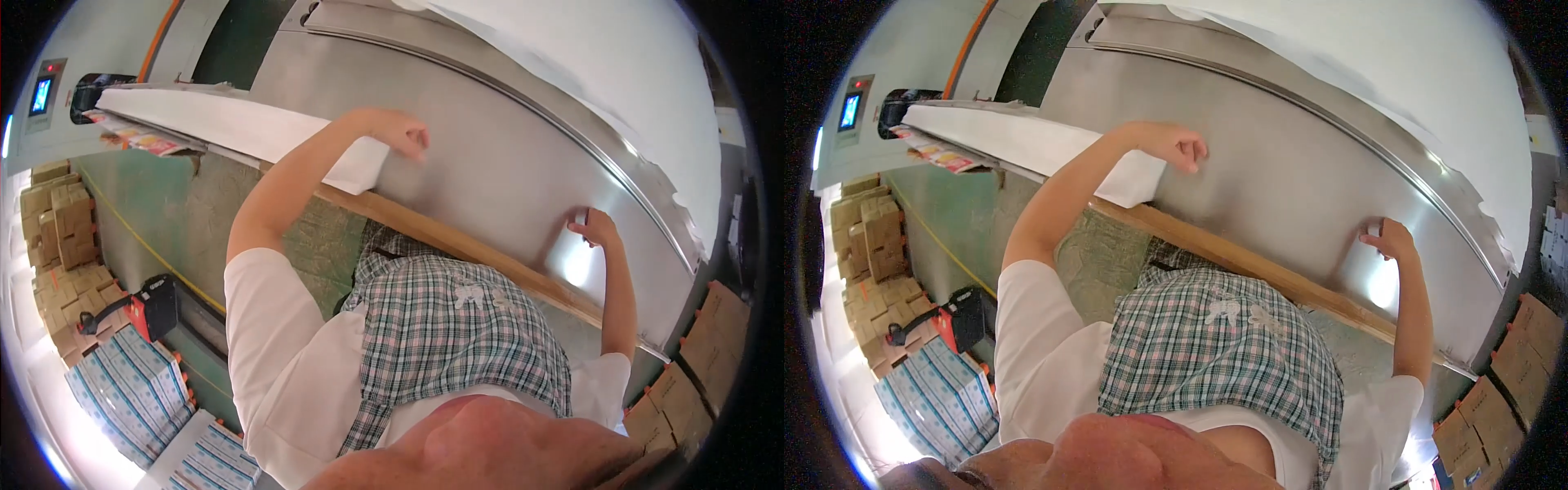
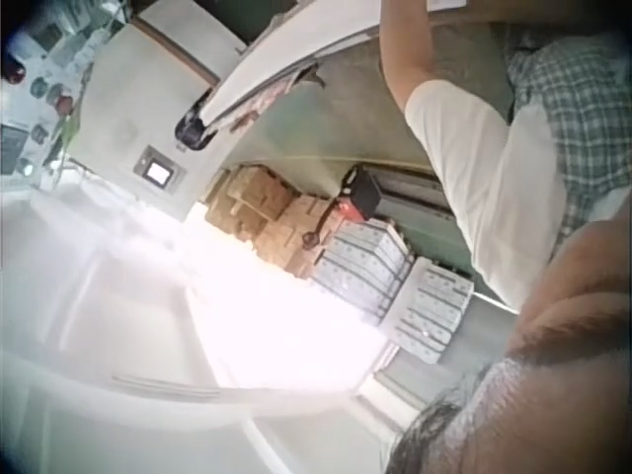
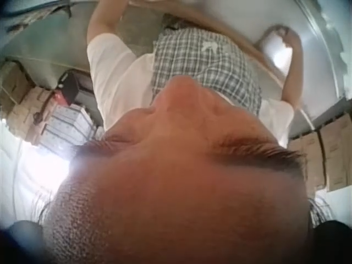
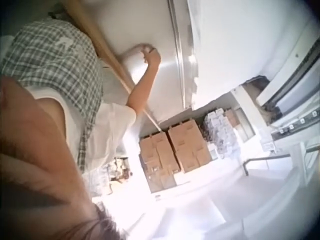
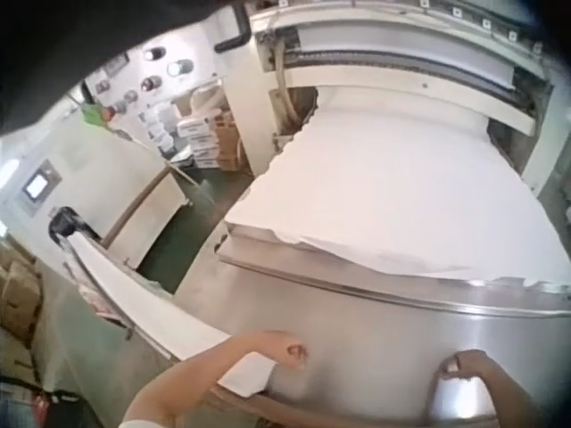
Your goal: Feeding large paper sheets into a machine or onto a conveyor belt.
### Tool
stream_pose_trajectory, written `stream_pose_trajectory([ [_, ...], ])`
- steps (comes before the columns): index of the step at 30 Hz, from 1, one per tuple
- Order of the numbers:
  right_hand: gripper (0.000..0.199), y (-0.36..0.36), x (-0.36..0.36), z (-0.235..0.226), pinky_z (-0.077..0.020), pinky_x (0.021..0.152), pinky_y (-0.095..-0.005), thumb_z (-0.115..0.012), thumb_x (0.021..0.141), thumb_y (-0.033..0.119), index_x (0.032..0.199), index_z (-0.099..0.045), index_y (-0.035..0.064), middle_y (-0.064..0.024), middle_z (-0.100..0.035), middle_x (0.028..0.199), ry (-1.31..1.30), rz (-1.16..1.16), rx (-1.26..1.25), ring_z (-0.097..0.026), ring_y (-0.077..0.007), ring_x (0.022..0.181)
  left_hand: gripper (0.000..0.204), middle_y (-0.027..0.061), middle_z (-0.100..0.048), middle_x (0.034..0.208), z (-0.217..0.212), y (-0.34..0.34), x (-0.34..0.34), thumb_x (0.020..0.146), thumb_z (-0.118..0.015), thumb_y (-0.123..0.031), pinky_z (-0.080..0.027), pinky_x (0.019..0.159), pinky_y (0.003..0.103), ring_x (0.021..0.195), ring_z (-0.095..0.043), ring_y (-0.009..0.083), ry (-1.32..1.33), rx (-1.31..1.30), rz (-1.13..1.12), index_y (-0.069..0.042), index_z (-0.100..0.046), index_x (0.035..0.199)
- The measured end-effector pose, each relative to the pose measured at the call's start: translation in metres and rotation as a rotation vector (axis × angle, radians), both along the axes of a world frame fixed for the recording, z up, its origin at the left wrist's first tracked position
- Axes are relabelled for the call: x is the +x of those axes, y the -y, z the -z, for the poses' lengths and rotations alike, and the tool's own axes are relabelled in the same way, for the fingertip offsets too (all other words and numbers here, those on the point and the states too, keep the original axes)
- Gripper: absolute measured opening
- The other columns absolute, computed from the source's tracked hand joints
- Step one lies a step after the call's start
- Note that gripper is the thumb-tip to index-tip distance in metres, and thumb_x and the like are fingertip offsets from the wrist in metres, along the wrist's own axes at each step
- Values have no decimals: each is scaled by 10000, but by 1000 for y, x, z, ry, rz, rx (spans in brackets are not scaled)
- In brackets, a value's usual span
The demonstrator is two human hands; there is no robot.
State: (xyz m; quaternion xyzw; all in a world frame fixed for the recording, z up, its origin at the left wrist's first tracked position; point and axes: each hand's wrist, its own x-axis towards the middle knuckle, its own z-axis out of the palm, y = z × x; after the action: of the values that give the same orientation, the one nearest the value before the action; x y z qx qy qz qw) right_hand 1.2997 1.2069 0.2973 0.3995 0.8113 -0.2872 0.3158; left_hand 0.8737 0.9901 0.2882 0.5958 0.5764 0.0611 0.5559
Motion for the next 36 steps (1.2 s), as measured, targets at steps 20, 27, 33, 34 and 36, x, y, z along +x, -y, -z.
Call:
stream_pose_trajectory([
  [20, 466, -186, 191, -10, -465, 418, -265, -517, 833, 491, 761, -492, 32, -88, -569, 627, -642, 1396, 49, -566, -167, 496, 241, 42, -628, 829, -23, -345, -94, 796, -601, -237, -424, 703, 227, 748, -554, 101, 347, 994, -1388, -19, -646, 888],
  [27, 484, -142, 117, 40, -458, 422, -234, -507, 817, 538, 777, -509, 56, -55, -566, 621, -625, 1425, 154, -556, -131, 489, 245, 34, -603, 841, 21, -291, -165, 814, -514, -273, -402, 700, 255, 757, -527, 112, 150, 843, -1281, -60, -621, 873],
  [33, 398, -87, 73, 52, -468, 456, -234, -509, 848, 466, 823, -512, 68, -46, -561, 641, -644, 1361, 30, -568, -127, 533, 199, 21, -566, 771, 40, -236, -170, 805, -498, -264, -389, 660, 274, 714, -501, 122, 282, 604, -1309, -82, -576, 790],
  [34, 398, -80, 67, 51, -468, 456, -234, -509, 848, 466, 823, -512, 68, -46, -561, 641, -648, 1365, 38, -568, -127, 533, 199, 21, -566, 771, 37, -228, -168, 805, -498, -264, -389, 660, 274, 714, -501, 122, 289, 607, -1302, -82, -576, 790],
  [36, 409, -70, 55, 53, -466, 441, -251, -533, 840, 451, 745, -496, 55, -56, -544, 614, -674, 1393, 24, -556, -142, 498, 193, 5, -556, 756, 33, -213, -167, 814, -494, -262, -390, 636, 256, 687, -499, 117, 451, 586, -1229, -91, -578, 781],
])
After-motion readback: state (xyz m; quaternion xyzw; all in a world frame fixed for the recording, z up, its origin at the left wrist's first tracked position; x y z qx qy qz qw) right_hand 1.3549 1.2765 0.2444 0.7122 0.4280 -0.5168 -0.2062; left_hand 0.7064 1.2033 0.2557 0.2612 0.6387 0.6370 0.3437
